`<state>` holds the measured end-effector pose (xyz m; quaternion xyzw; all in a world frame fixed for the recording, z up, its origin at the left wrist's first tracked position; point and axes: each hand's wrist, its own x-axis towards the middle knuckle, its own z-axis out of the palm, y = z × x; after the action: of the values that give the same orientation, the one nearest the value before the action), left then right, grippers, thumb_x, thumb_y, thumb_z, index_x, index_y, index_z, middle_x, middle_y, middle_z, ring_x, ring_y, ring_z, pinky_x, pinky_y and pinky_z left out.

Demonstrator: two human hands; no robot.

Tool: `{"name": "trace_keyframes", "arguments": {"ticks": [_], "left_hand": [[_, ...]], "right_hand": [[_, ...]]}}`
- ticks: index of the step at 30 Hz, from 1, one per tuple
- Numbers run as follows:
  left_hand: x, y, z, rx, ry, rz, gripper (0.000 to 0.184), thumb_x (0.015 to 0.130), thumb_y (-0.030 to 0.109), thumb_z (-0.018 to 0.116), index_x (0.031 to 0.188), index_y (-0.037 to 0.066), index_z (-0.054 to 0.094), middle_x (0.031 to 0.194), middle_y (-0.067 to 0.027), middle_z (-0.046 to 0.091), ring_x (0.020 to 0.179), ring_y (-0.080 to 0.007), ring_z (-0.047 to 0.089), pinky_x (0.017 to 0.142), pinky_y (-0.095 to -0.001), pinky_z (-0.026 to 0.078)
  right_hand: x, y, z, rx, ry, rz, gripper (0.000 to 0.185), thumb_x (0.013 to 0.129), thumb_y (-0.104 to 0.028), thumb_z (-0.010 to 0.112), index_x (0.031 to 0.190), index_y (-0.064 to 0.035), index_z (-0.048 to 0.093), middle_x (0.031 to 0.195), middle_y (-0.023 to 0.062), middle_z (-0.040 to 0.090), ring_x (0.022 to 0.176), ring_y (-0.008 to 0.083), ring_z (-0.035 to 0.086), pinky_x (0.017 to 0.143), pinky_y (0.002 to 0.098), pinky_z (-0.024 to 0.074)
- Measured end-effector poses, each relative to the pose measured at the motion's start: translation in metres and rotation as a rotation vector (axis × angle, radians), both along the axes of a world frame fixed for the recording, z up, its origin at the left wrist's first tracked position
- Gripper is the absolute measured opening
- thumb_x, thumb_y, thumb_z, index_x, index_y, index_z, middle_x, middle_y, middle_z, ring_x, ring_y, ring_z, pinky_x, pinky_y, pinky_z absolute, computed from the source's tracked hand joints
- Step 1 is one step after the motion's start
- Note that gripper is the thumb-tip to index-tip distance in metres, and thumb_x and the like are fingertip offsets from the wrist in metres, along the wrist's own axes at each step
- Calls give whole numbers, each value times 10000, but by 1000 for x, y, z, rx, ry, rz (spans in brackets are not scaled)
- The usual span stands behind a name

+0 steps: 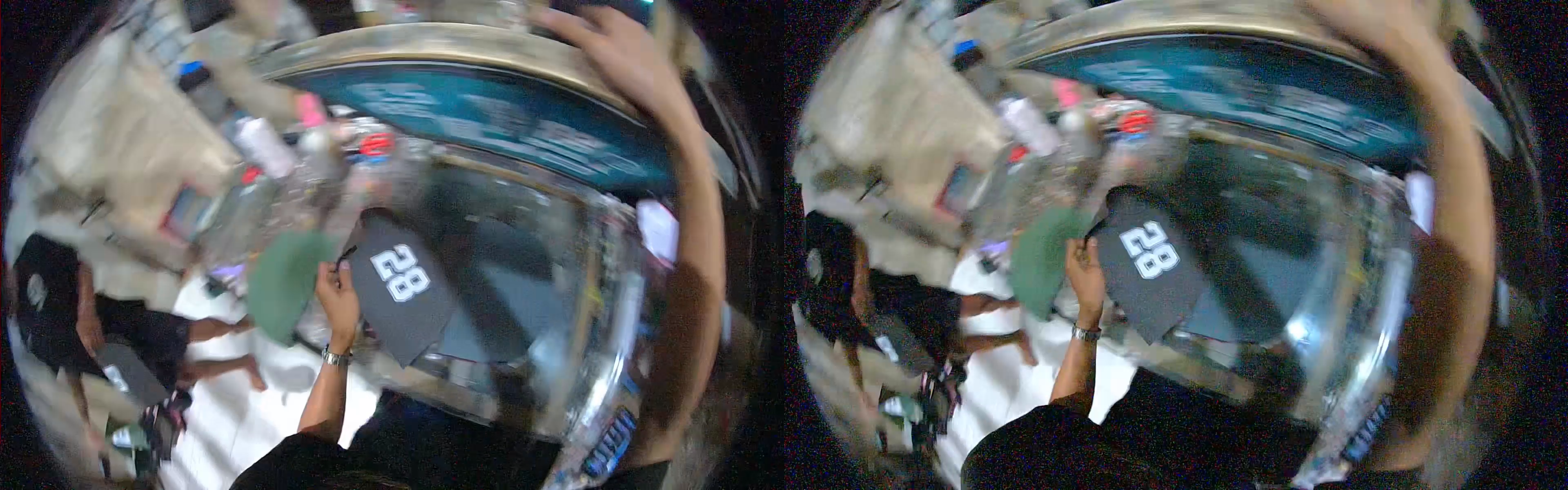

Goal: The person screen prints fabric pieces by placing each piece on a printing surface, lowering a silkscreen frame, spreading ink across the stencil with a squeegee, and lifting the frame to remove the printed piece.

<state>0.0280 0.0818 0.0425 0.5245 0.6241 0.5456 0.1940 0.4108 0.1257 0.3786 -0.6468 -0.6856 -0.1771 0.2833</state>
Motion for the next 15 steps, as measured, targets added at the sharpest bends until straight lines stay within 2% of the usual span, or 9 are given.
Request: {"name": "trace_keyframes", "arguments": {"ticks": [2, 4, 6, 7, 9, 10, 12, 14, 15], "left_hand": [[-94, 5, 12, 214, 124, 259, 217, 979, 195, 574, 927, -12, 534, 856, -98, 567, 764, -130, 477, 665, -302, 400], [-189, 9, 25, 319, 224, 378, 232, 971, 214, 580, 976, -17, 557, 856, -119, 586, 771, -209, 539, 713, -348, 444], [-262, 23, 27, -105, 282, 436, 260, 956, 214, 590, 1077, -15, 565, 1014, -176, 593, 923, -299, 575, 830, -407, 460], [-259, 14, 38, -20, 498, 491, 342, 930, 220, 611, 1184, 0, 548, 1193, -198, 549, 1124, -374, 522, 939, -451, 427], [-230, 6, 42, 153, 514, 436, 368, 918, 226, 623, 1202, 6, 542, 1220, -193, 536, 1163, -373, 497, 962, -451, 411], [-205, 2, 42, 329, 532, 375, 396, 905, 233, 634, 1219, 12, 535, 1247, -187, 522, 1202, -371, 472, 985, -450, 394], [-111, -26, 27, 169, 582, -49, 476, 866, 313, 689, 1239, 55, 547, 1342, -169, 494, 1214, -348, 504, 1032, -433, 397], [-18, -53, 16, 99, 816, -702, 555, 874, 413, 662, 1313, 100, 532, 1488, -163, 374, 1363, -358, 383, 1122, -484, 306], [8, -54, 12, 94, 758, -791, 555, 874, 413, 662, 1313, 100, 532, 1488, -163, 374, 1363, -358, 383, 1122, -484, 306]], "right_hand": [[22, 29, 2, -19, -58, -172, 987, 809, -739, 532, 1349, 86, 489, 1354, 271, 524, 1251, 362, 525, 1057, 397, 395], [-2, 29, 17, -242, 121, -112, 970, 806, -704, 587, 1344, 95, 483, 1317, 278, 539, 1229, 358, 534, 1067, 408, 381], [56, 103, -31, -125, 718, 288, 988, 771, -683, 654, 1352, 94, 467, 1290, 272, 546, 1204, 354, 540, 1059, 420, 387], [71, 118, -34, -240, 789, 302, 1021, 743, -684, 686, 1361, 93, 449, 1284, 277, 537, 1185, 350, 545, 1051, 417, 392], [38, 81, -11, -196, 606, 159, 1034, 740, -692, 683, 1371, 89, 438, 1292, 278, 531, 1187, 354, 543, 1052, 422, 392], [31, 64, -6, -153, 431, 16, 1047, 737, -701, 680, 1380, 86, 428, 1301, 278, 525, 1189, 357, 541, 1052, 428, 392], [51, 79, -15, -6, 234, -89, 1045, 740, -733, 650, 1380, 69, 452, 1318, 274, 532, 1230, 389, 518, 1041, 427, 401], [20, 35, -4, -118, 244, -77, 936, 785, -712, 613, 1327, 46, 527, 1285, 277, 571, 1198, 385, 560, 999, 419, 439], [-8, 17, 6, -140, 157, -90, 680, 851, -665, 563, 1078, -25, 595, 970, 151, 559, 870, 246, 514, 765, 344, 435]]}}
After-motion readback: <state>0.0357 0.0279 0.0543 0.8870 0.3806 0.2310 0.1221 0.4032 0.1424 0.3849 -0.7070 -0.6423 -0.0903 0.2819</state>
